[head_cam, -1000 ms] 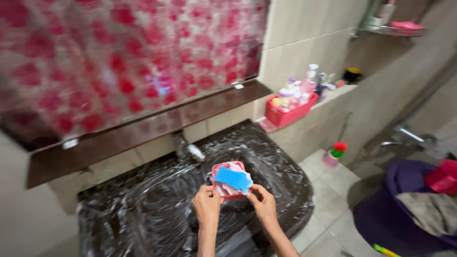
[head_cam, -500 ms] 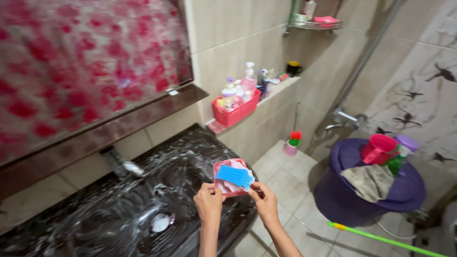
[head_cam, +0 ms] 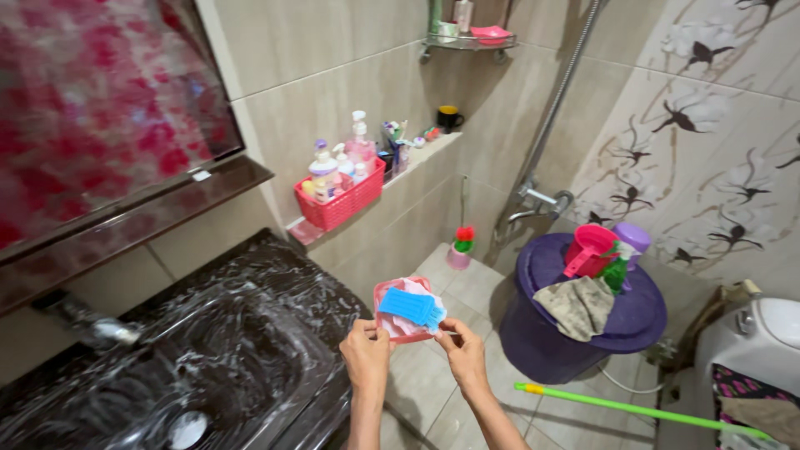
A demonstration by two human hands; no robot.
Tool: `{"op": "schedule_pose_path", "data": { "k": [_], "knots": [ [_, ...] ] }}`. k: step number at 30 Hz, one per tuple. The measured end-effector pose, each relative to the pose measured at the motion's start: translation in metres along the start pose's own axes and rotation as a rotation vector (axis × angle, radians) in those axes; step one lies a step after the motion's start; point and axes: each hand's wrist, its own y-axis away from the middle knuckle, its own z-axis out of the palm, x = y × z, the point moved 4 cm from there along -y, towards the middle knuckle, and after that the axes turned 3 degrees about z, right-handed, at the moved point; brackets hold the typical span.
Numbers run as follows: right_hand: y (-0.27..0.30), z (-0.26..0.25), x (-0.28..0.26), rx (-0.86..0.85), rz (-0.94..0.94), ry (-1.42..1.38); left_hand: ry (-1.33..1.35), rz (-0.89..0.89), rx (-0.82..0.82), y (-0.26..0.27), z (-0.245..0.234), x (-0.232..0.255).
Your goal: The person scrubs a dark marble bathroom sink with a blue sponge and soap, then rinses the sponge under the faucet. They place the sponge in a red soap dish, pick up a white bath sponge, and use a red scrubber to clean the sink's edge.
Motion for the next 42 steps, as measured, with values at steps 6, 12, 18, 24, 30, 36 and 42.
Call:
{"op": "schedule_pose_path", "data": {
  "k": [6,12,18,24,30,36,42],
  "knots": [
    [-0.024,-0.033,0.008,0.059,-0.021,0.002,0.109,-0.054,-0.062,0.0,0.046,0.007],
    [-0.053,-0.047,0.005,0.103,0.023,0.004,0.034,0.044,-0.074,-0.025,0.082,0.014],
    [-0.1,-0.049,-0.004,0.155,0.092,-0.087,0.021,0.014,-0.144,-0.068,0.123,0.017],
    [-0.161,-0.037,-0.001,0.193,0.099,-0.143,0.191,0.043,-0.18,-0.126,0.164,0.015],
    [-0.212,-0.023,0.007,0.222,0.115,-0.162,0.111,0.015,-0.205,-0.179,0.197,0.003],
    [-0.254,-0.016,0.016,0.213,0.078,-0.186,0.078,0.01,-0.186,-0.212,0.219,-0.002],
    [-0.296,-0.02,0.014,0.196,0.078,-0.178,0.083,0.023,-0.183,-0.238,0.246,0.006]
  ]
}}
